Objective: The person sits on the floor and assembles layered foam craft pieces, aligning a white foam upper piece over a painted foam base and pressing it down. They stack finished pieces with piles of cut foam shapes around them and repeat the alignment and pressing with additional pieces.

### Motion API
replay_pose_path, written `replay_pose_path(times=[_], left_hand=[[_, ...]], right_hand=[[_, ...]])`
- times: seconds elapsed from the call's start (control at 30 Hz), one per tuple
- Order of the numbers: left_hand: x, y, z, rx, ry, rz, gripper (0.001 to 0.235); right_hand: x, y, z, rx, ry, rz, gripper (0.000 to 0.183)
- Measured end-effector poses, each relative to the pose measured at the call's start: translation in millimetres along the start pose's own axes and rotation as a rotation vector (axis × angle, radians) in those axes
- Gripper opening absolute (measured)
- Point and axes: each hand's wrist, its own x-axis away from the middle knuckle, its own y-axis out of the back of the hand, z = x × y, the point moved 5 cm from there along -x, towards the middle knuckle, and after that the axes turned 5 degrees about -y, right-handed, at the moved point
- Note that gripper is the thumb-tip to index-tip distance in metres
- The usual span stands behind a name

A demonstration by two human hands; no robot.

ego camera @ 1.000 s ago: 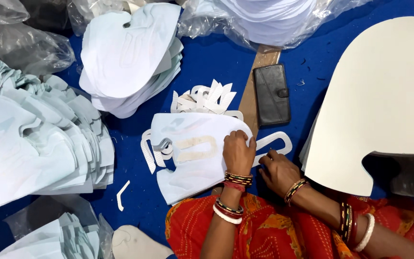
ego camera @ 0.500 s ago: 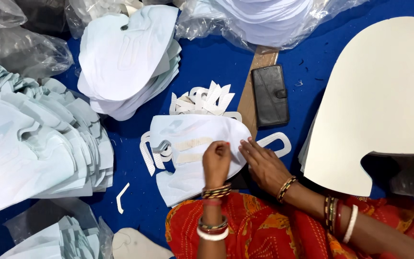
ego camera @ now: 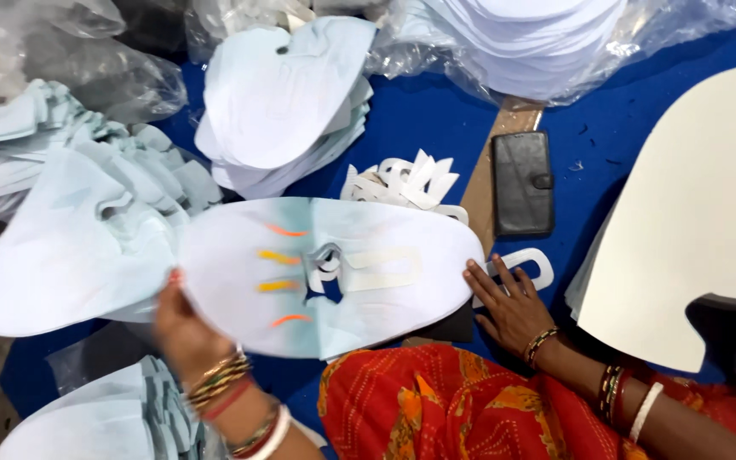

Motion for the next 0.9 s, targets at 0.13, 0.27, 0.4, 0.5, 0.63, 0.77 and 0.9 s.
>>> replay_pose_path(times=[0.13, 0.27, 0.4, 0.5, 0.63, 0.77, 0.9], left_hand=[[5.8, -21.2, -127.7, 0.045, -0.269, 0.148, 0.032], [36.0, -41.2, -197.2, -0.133, -0.464, 0.334, 0.041], [71.8, -102.5, -176.5, -0.228, 0.096, 0.738, 0.042], [116.3, -166.8, -150.2, -0.242, 0.287, 0.931, 0.032], [162.5, -251.0, -129.7, -0.059, 0.334, 1.296, 0.029], [162.0, -276.7, -88.4, 0.241, 0.317, 1.389, 0.030], [113.3, -255.1, 80.6, 0.279, 0.418, 1.093, 0.075]], right_hand=[[-3.6, 12.4, 3.8, -0.054, -0.018, 0.032, 0.085], [-7.6, 43.4, -0.3, -0.378, -0.110, 0.002, 0.059], [42.7, 220.2, 12.0, -0.813, 0.165, -0.476, 0.049], [72.4, 314.0, 8.5, -0.860, 0.333, -0.582, 0.072], [86.8, 329.1, -19.3, -0.776, 0.406, -0.423, 0.104], [115.9, 283.3, -65.2, -1.053, 0.177, 0.171, 0.074], [181.2, 310.1, -111.3, -1.227, 0.098, 0.115, 0.042]])
